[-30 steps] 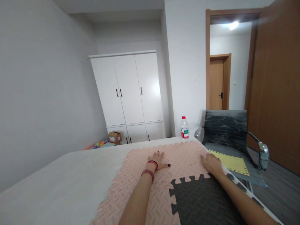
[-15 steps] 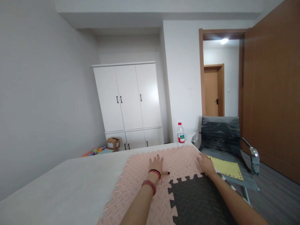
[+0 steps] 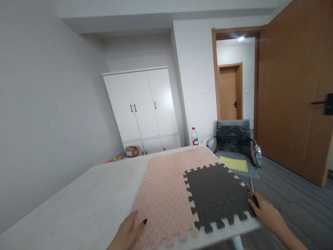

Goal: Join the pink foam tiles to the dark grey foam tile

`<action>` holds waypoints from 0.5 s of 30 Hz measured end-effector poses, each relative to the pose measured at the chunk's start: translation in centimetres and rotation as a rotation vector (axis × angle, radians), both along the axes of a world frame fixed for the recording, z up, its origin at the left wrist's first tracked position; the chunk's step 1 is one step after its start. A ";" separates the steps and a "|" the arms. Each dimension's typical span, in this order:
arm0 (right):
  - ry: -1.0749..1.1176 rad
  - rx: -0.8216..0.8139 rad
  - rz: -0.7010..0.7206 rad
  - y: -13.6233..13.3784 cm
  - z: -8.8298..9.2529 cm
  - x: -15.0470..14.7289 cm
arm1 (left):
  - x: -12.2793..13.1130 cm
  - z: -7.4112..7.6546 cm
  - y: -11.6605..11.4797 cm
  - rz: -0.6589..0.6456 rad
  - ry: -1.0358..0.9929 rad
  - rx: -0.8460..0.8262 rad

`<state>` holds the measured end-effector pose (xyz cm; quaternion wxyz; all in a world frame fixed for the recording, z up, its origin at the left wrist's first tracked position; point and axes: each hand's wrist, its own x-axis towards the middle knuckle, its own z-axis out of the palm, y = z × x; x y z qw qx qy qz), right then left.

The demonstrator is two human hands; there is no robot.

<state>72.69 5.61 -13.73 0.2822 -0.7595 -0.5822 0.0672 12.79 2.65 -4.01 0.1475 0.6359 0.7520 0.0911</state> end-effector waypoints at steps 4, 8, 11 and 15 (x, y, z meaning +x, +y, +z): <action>-0.174 0.027 -0.093 -2.2 1.5 -3.5 | 2.0 -1.9 -1.3 0.151 0.201 0.080; -0.207 0.044 -0.095 -3.3 2.2 -3.9 | 3.2 -1.7 -3.2 0.096 0.375 0.132; -0.194 0.093 -0.073 -4.1 1.4 -3.1 | 3.4 -1.7 -4.8 -0.032 0.575 0.101; -0.060 0.170 -0.041 -5.6 -0.1 -1.9 | 2.6 -2.5 -5.8 -0.036 0.611 0.063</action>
